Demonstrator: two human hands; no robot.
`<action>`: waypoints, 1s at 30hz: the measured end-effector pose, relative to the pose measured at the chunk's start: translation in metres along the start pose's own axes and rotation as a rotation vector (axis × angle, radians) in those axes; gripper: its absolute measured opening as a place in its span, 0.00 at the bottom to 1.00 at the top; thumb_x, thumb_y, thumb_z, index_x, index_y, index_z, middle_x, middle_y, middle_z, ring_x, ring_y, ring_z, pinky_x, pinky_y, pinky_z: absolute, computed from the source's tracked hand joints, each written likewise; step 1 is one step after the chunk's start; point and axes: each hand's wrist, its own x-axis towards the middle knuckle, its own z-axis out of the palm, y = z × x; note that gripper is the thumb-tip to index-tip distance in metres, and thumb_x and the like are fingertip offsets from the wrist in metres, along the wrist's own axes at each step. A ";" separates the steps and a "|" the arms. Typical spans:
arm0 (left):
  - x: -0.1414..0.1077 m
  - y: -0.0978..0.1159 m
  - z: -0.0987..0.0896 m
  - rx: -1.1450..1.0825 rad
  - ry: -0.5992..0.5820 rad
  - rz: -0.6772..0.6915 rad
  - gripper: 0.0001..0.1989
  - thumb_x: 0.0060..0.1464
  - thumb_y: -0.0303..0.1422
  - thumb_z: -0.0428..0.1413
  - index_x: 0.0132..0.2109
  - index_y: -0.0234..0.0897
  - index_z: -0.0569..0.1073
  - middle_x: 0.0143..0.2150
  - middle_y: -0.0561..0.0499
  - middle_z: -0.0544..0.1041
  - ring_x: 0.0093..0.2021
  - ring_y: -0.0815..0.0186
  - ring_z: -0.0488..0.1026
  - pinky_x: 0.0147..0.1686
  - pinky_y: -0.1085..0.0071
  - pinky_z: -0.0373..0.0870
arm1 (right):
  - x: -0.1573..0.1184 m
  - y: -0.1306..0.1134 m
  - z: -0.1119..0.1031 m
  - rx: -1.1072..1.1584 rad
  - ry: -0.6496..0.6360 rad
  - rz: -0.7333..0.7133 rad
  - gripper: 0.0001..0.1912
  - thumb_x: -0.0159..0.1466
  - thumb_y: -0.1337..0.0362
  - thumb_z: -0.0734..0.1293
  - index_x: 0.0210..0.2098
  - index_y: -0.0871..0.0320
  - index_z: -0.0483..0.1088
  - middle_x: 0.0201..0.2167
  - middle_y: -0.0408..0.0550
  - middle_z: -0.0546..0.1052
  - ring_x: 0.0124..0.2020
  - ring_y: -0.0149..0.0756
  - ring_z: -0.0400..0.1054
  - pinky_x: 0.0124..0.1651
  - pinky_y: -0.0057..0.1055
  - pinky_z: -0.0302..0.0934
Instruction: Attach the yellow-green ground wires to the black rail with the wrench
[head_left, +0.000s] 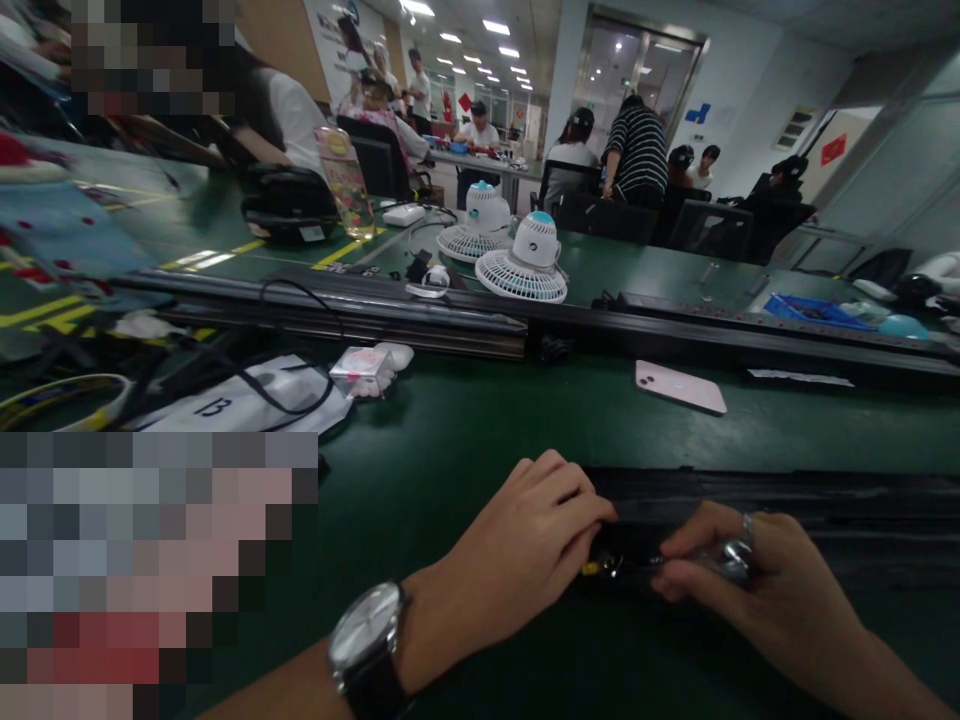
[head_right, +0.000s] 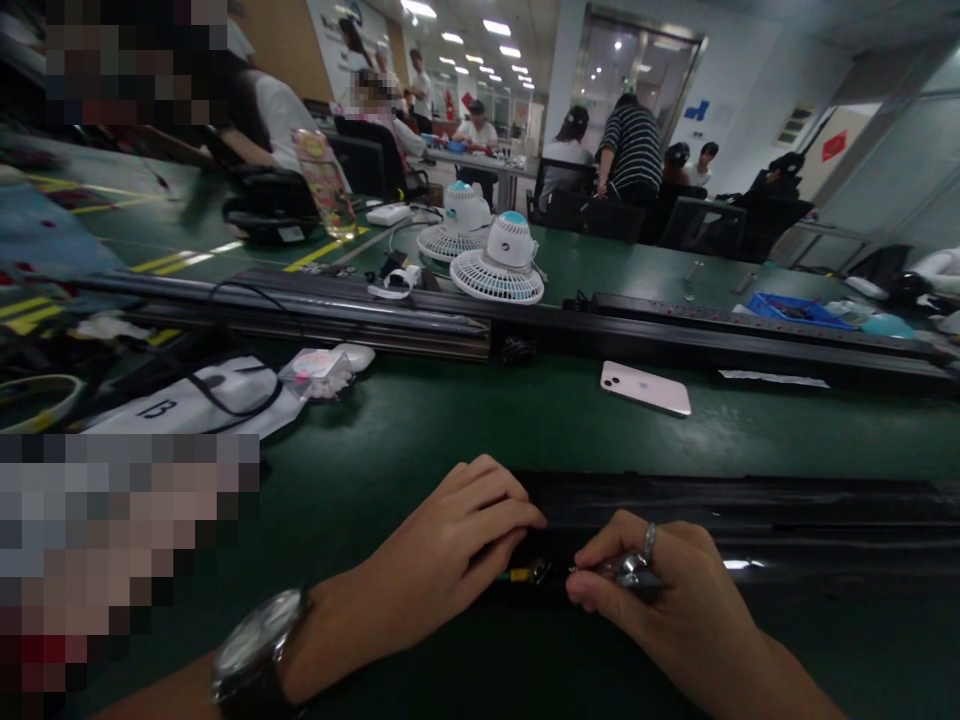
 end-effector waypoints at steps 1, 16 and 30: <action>0.000 0.000 0.000 -0.002 -0.004 -0.002 0.10 0.70 0.27 0.49 0.53 0.41 0.71 0.48 0.51 0.71 0.48 0.63 0.64 0.47 0.63 0.60 | 0.000 0.000 0.000 -0.001 -0.002 0.003 0.05 0.68 0.58 0.72 0.37 0.51 0.76 0.24 0.38 0.80 0.21 0.33 0.74 0.24 0.25 0.64; 0.000 0.003 -0.004 0.000 -0.034 -0.016 0.10 0.69 0.27 0.49 0.53 0.41 0.72 0.48 0.51 0.71 0.48 0.62 0.64 0.48 0.62 0.61 | 0.005 -0.008 -0.009 -0.057 -0.054 0.002 0.01 0.69 0.63 0.67 0.40 0.52 0.72 0.27 0.38 0.76 0.24 0.30 0.70 0.27 0.26 0.60; -0.001 0.002 -0.004 0.011 -0.042 -0.019 0.10 0.70 0.28 0.49 0.53 0.42 0.71 0.50 0.52 0.71 0.49 0.63 0.64 0.47 0.63 0.60 | 0.009 -0.012 -0.021 -0.110 -0.157 0.086 0.06 0.72 0.61 0.63 0.43 0.52 0.72 0.35 0.41 0.76 0.32 0.33 0.71 0.35 0.29 0.63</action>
